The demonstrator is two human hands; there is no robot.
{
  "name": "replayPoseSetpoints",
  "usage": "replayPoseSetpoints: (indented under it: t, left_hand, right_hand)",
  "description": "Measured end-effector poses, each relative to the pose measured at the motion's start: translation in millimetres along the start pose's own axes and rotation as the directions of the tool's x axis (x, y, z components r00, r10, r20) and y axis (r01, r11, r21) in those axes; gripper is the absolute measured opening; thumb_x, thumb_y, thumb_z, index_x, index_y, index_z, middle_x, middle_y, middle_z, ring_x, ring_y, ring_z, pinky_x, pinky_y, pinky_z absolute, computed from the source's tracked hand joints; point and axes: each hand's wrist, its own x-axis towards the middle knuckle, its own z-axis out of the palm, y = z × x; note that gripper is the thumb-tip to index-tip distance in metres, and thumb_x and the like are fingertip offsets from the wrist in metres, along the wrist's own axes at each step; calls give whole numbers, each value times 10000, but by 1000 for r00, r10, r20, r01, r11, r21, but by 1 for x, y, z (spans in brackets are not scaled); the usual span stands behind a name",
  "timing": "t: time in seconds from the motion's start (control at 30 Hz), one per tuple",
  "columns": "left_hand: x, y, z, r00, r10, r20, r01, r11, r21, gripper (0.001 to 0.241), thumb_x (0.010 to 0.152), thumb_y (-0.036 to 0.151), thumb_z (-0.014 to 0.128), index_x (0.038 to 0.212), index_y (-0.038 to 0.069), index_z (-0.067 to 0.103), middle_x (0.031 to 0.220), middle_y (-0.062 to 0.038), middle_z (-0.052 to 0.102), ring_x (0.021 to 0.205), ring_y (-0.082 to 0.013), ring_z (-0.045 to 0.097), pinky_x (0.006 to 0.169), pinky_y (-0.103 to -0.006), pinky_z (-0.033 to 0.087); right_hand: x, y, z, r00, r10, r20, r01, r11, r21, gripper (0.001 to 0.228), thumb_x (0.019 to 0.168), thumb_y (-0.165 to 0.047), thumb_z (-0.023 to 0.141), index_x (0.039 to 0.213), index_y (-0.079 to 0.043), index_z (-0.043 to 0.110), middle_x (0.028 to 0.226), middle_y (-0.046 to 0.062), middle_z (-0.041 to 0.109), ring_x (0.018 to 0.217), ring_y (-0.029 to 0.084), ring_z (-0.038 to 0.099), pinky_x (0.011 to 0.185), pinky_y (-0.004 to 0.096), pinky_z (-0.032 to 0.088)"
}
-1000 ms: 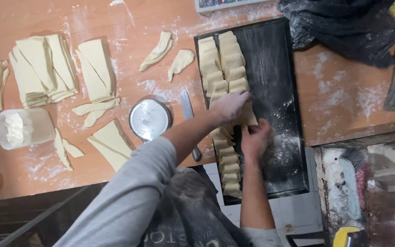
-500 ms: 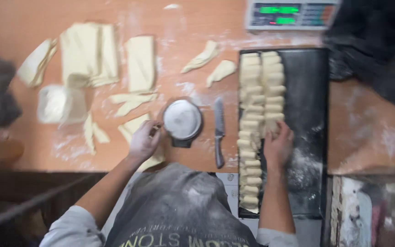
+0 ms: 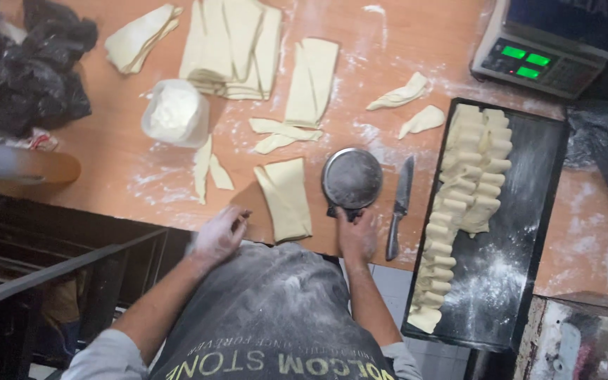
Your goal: Weighing and shaping dough pieces to prepare pastries for baking.
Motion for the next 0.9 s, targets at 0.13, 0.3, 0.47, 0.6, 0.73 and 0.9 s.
replayPoseSetpoints:
  t: [0.13, 0.3, 0.47, 0.6, 0.73, 0.9]
  left_hand:
    - [5, -43, -25, 980, 106, -167, -119, 990, -70, 258, 930, 183, 618, 1167, 90, 662, 1082, -115, 709, 919, -291, 719, 793, -401, 571]
    - [25, -71, -49, 924, -123, -363, 154, 986, 59, 364, 965, 255, 637, 1292, 96, 628, 1185, -151, 651, 1115, -345, 642, 924, -476, 525]
    - [48, -64, -50, 925, -273, -265, 310, 945, 109, 714, 860, 416, 759, 1415, 79, 464, 1290, -186, 558, 1207, -356, 578, 990, -482, 491]
    - [61, -65, -45, 935, -194, -297, 250, 955, 163, 901, 796, 394, 810, 1499, 91, 334, 1372, -216, 504, 1281, -392, 519, 999, -491, 479]
    - [67, -79, -54, 912, -379, -157, 395, 915, 86, 818, 795, 318, 807, 1472, 103, 402, 1402, -204, 507, 1310, -384, 526, 1081, -475, 467]
    - [58, -79, -54, 940, 26, -340, 94, 938, 333, 663, 727, 299, 791, 1295, 44, 564, 1227, -227, 646, 1106, -434, 633, 821, -522, 512]
  right_hand:
    - [11, 87, 69, 923, -304, -236, 286, 952, -109, 353, 1083, -427, 642, 1163, -84, 640, 1158, 153, 647, 1167, 426, 594, 969, 532, 477]
    - [-23, 4, 25, 973, -77, -219, 69, 997, -43, 422, 952, -412, 667, 1093, -18, 607, 1060, 196, 629, 1047, 400, 603, 893, 526, 461]
    - [-16, 44, 51, 966, -118, -229, 105, 992, -66, 340, 965, -331, 633, 1160, -52, 621, 1131, 167, 652, 1085, 384, 615, 890, 510, 473]
    - [-19, 63, 49, 968, -77, -241, 88, 996, 35, 229, 1026, -222, 563, 1201, -104, 653, 1180, 153, 673, 1120, 374, 632, 936, 501, 486]
    - [-38, 58, 42, 981, 9, -194, 5, 997, 71, 271, 1014, -220, 570, 1234, -71, 627, 1141, 164, 673, 1056, 363, 648, 905, 501, 500]
    - [-50, 39, 40, 993, -12, -115, 33, 982, 184, 384, 968, -284, 608, 1268, -44, 596, 1062, 141, 677, 933, 277, 687, 819, 431, 550]
